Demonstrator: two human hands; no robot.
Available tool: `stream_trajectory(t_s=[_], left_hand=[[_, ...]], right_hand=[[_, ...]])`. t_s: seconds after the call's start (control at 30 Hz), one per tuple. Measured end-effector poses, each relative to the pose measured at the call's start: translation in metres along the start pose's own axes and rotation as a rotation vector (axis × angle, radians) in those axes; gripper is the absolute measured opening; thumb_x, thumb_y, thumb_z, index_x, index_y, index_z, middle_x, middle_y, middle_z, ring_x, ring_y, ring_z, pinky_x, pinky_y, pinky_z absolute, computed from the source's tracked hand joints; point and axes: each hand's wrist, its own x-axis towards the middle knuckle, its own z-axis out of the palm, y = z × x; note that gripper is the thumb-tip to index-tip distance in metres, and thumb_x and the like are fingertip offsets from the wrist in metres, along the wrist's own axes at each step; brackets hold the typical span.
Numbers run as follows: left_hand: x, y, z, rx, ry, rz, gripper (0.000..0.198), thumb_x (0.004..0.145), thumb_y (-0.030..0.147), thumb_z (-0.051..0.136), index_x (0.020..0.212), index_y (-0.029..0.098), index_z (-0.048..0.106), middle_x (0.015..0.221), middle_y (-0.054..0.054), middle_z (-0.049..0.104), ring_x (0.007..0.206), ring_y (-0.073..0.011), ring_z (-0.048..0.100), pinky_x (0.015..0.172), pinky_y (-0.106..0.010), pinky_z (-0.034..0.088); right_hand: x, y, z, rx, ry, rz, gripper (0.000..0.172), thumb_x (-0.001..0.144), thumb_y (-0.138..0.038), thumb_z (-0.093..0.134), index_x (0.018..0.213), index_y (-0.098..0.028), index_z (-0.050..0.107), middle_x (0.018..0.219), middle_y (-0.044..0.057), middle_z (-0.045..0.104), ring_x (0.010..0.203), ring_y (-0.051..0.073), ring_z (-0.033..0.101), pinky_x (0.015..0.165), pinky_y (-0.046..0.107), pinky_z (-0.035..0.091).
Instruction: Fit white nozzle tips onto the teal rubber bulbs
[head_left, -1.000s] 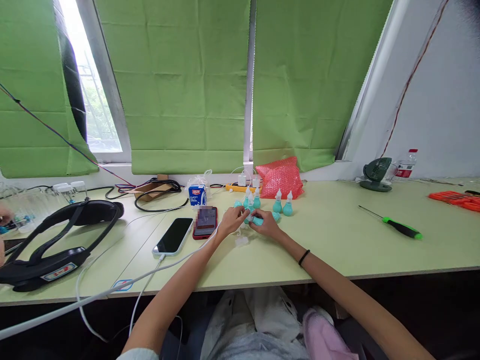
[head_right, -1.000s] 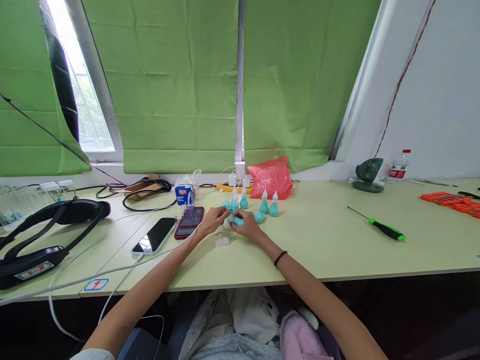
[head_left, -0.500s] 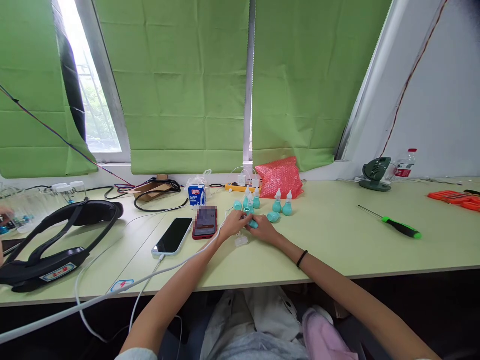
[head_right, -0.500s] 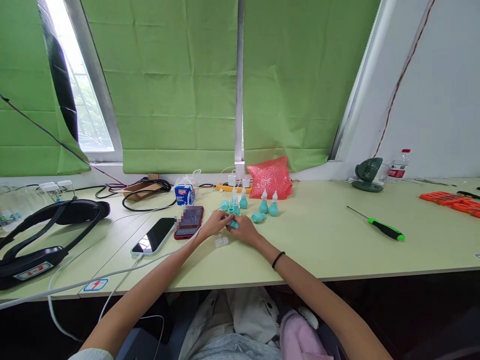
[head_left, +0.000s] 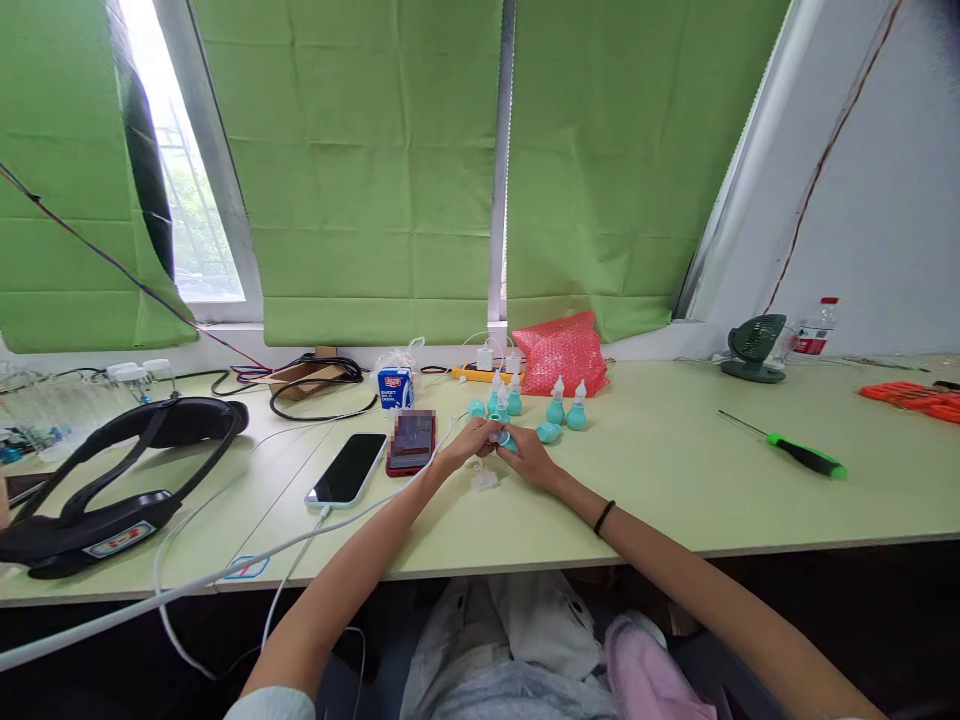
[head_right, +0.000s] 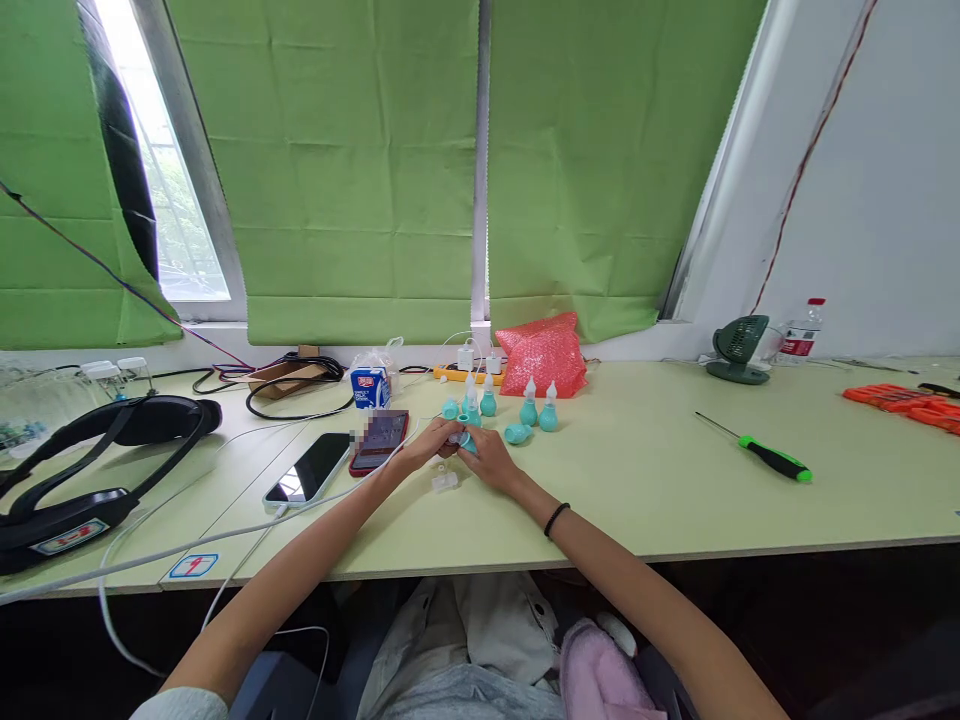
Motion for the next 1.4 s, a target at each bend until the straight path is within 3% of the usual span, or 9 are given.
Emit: stream_trajectory(t_s=[0.2,0.37,0.47,0.7,0.83,0.97,1.07,1.17,1.4], left_hand=[[-0.003,0.006,-0.021,0.19,0.031,0.038,0.025,0.084,0.028,0.046,0.103,0.012,0.049,0.098,-0.006,0.055,0.08,-0.0148,0.056,0.068,-0.033,0.049],[-0.012,0.009,-0.014,0.401,0.061,0.124,0.025,0.082,0.034,0.048,0.081,0.01,0.056,0.074,0.0,0.056,0.065,-0.0121,0.055,0.059,-0.027,0.046],[-0.015,0.008,-0.008,0.521,0.06,0.173,0.025,0.078,0.035,0.053,0.07,0.011,0.055,0.063,0.002,0.053,0.06,-0.0103,0.052,0.059,-0.026,0.043],[-0.015,0.005,-0.008,0.656,0.124,0.243,0.031,0.061,0.042,0.064,0.076,0.016,0.059,0.057,0.003,0.053,0.054,-0.0115,0.049,0.054,-0.023,0.036],[-0.013,0.004,-0.01,0.683,0.224,0.259,0.027,0.071,0.04,0.053,0.079,0.015,0.058,0.06,0.002,0.054,0.056,-0.0119,0.05,0.055,-0.023,0.035],[-0.013,0.003,-0.009,0.707,0.294,0.275,0.025,0.077,0.032,0.046,0.092,0.015,0.055,0.069,-0.001,0.055,0.062,-0.0133,0.052,0.059,-0.025,0.039],[-0.016,0.004,-0.007,0.726,0.303,0.321,0.033,0.077,0.032,0.046,0.107,0.019,0.049,0.086,-0.004,0.055,0.078,-0.017,0.054,0.069,-0.027,0.041],[-0.018,0.004,-0.004,0.744,0.273,0.375,0.038,0.077,0.033,0.047,0.112,0.021,0.045,0.097,-0.006,0.052,0.091,-0.0201,0.051,0.079,-0.031,0.04],[-0.016,-0.001,-0.002,0.726,0.209,0.407,0.029,0.078,0.03,0.047,0.105,0.02,0.051,0.089,-0.005,0.056,0.089,-0.0207,0.052,0.08,-0.032,0.041]], right_hand=[[0.005,0.004,-0.003,0.04,0.152,0.085,0.013,0.074,-0.029,0.045,0.066,-0.018,0.046,0.059,-0.001,0.051,0.054,0.012,0.045,0.055,0.023,0.036],[0.006,0.01,-0.002,0.093,0.164,0.138,0.013,0.073,-0.03,0.044,0.068,-0.018,0.044,0.062,-0.001,0.052,0.055,0.012,0.049,0.054,0.022,0.038],[0.006,0.013,0.0,0.108,0.137,0.164,0.021,0.078,-0.03,0.038,0.061,-0.019,0.042,0.055,-0.001,0.052,0.052,0.012,0.049,0.053,0.023,0.039],[0.007,0.021,0.001,0.086,0.163,0.188,0.027,0.087,-0.031,0.026,0.073,-0.018,0.046,0.059,0.0,0.056,0.056,0.013,0.053,0.059,0.024,0.04],[0.008,0.024,0.001,0.039,0.186,0.188,0.028,0.088,-0.031,0.023,0.082,-0.017,0.047,0.063,0.002,0.056,0.061,0.014,0.054,0.061,0.025,0.042],[0.01,0.027,-0.001,-0.046,0.202,0.178,0.027,0.085,-0.034,0.032,0.095,-0.016,0.05,0.088,0.008,0.054,0.083,0.019,0.052,0.073,0.032,0.042],[0.012,0.028,-0.004,-0.115,0.165,0.158,0.037,0.082,-0.038,0.039,0.112,-0.019,0.046,0.11,0.011,0.045,0.102,0.023,0.043,0.086,0.039,0.036],[0.015,0.031,-0.005,-0.169,0.07,0.128,0.041,0.081,-0.042,0.04,0.119,-0.027,0.043,0.123,0.009,0.035,0.11,0.027,0.036,0.089,0.044,0.032],[0.021,0.045,-0.002,-0.233,-0.111,0.058,0.041,0.081,-0.049,0.038,0.116,-0.029,0.049,0.117,0.007,0.046,0.105,0.026,0.04,0.082,0.041,0.037]])
